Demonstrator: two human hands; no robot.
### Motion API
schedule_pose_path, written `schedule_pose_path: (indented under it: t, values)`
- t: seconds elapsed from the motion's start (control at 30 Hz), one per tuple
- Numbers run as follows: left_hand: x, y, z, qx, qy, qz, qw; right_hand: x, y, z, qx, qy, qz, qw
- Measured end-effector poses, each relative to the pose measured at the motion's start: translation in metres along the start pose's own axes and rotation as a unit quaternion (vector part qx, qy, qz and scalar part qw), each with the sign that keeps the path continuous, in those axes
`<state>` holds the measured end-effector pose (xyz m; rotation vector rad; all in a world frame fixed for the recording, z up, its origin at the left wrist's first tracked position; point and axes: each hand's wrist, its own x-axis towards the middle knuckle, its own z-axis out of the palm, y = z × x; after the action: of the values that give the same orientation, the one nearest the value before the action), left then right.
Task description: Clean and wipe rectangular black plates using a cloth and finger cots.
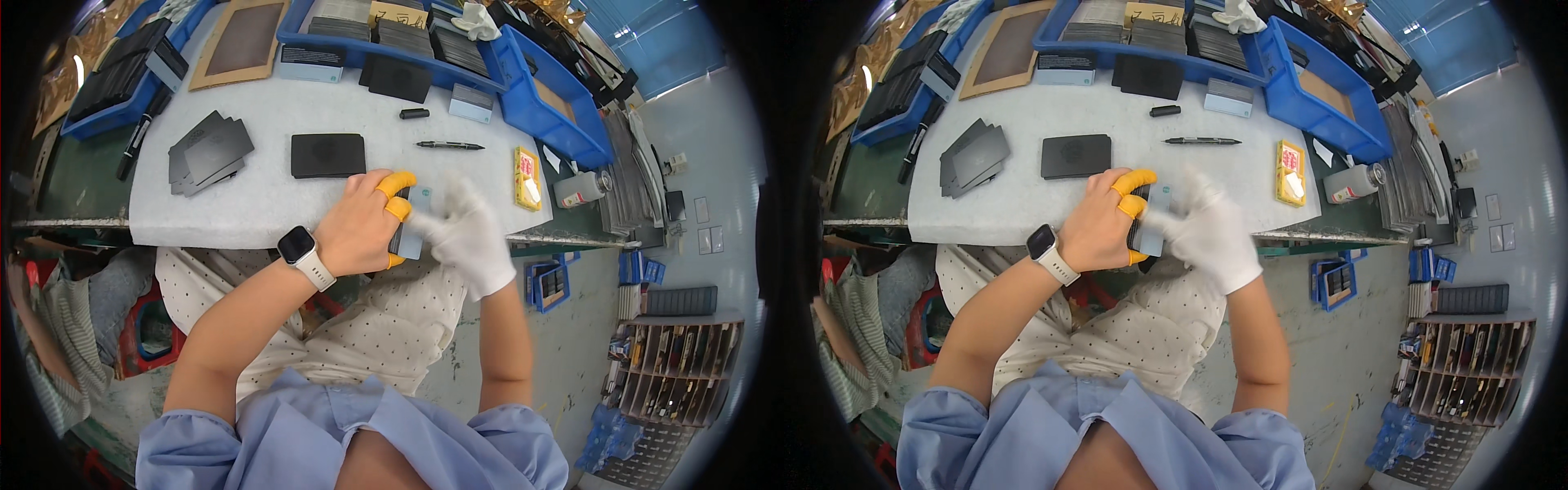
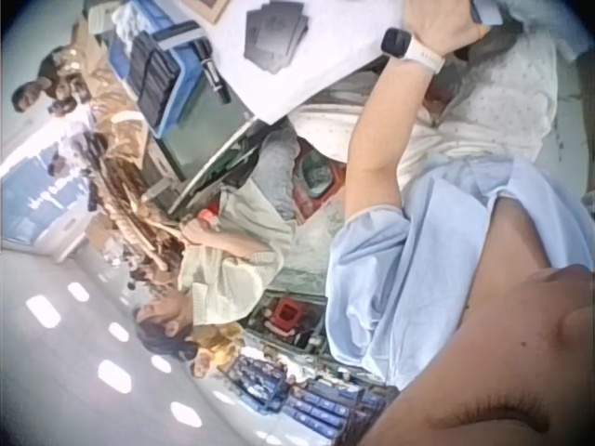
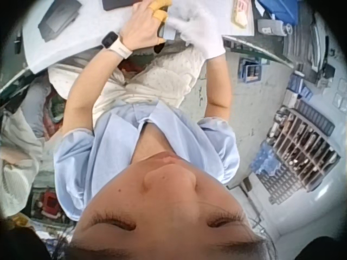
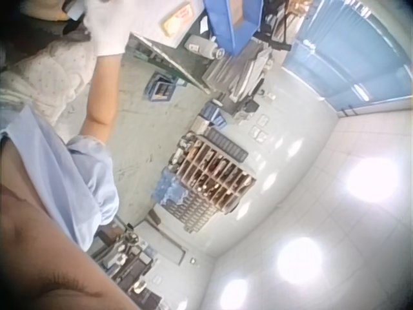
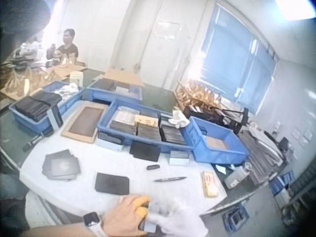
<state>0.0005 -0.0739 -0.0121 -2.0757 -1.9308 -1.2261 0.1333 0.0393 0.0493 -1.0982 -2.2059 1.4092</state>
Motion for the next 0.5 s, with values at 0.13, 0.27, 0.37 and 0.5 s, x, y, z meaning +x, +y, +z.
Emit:
schedule_pose_path:
  t: [0.13,0.27,0.37,0.5]
  values:
    - [-0.002,0.001,-0.002,0.009,-0.029,0.009,0.999,0.016,0.012,0.003,-0.053,0.034,-0.010,0.998]
    - [-0.001,-0.001,-0.001,0.008,-0.009,0.004,1.000,0.025,0.017,0.003,0.108,0.114,0.008,0.988]
    - [0.001,0.000,0.001,0.009,-0.011,0.014,1.000,0.031,0.043,0.010,-0.108,0.050,-0.302,0.946]
    - [-0.001,0.000,0.000,0.012,-0.010,0.017,1.000,0.022,0.006,0.004,0.122,0.113,0.004,0.986]
